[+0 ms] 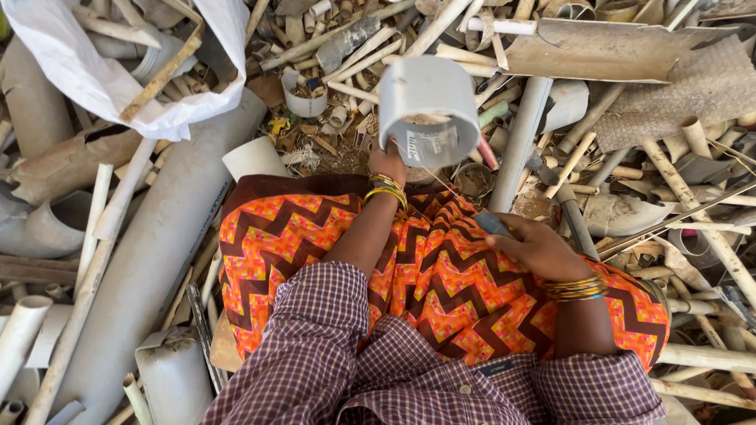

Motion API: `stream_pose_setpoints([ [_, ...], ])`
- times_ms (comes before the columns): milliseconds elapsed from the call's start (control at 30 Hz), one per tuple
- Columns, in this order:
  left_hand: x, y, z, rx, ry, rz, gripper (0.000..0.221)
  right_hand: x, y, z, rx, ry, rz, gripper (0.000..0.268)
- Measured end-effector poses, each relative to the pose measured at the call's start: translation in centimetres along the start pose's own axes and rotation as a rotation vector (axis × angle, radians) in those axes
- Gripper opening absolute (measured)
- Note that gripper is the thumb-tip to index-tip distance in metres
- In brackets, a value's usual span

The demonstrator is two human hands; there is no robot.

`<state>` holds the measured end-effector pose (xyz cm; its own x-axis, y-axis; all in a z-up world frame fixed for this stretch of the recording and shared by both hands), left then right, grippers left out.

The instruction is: The person uses a hacksaw and a scraping tool to trim and clean the interior of a PVC pipe fitting while sitting amidst a pile of plastic scrap.

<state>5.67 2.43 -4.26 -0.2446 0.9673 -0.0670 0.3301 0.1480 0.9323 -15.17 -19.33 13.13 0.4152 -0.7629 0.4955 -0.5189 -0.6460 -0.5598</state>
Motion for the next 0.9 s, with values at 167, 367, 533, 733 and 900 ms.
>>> stream_pose_setpoints([
  [167,0.5,-2.7,0.7,0.439,0.068,-0.493,0.041,1.9,1.1,0.9,0.157,0.323,0.305,0.038],
  [367,-1.5,-2.2,-0.4,0.382,-0.121,-0.231,0.041,2.2,4.3,3.4,0.209,0.544,0.641,0.046],
  [533,-2.8,2.5,-3.9,0.070,-0.362,0.357,0.047,2.5,4.9,4.8,0.254,0.507,0.783,0.088],
  [733,-3.9,6.1,-6.9,-0.271,-0.565,0.566,0.048,2.8,3.1,4.7,0.397,0.419,0.812,0.103],
  [900,-4.0,5.7,-6.4,-0.244,-0.579,0.534,0.051,2.8,1.0,3.0,0.375,0.445,0.607,0.104],
])
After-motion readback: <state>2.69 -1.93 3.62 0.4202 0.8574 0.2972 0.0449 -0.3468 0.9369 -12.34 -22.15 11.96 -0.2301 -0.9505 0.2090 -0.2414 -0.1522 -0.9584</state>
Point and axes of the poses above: each hand's wrist, its own z-axis towards the middle knuckle, its own x-axis out of the back of the hand, y = z × x, the point moved 5 cm from there along z, towards the middle knuckle, and after that the axes turned 15 degrees about -z, right-handed, at the moved point
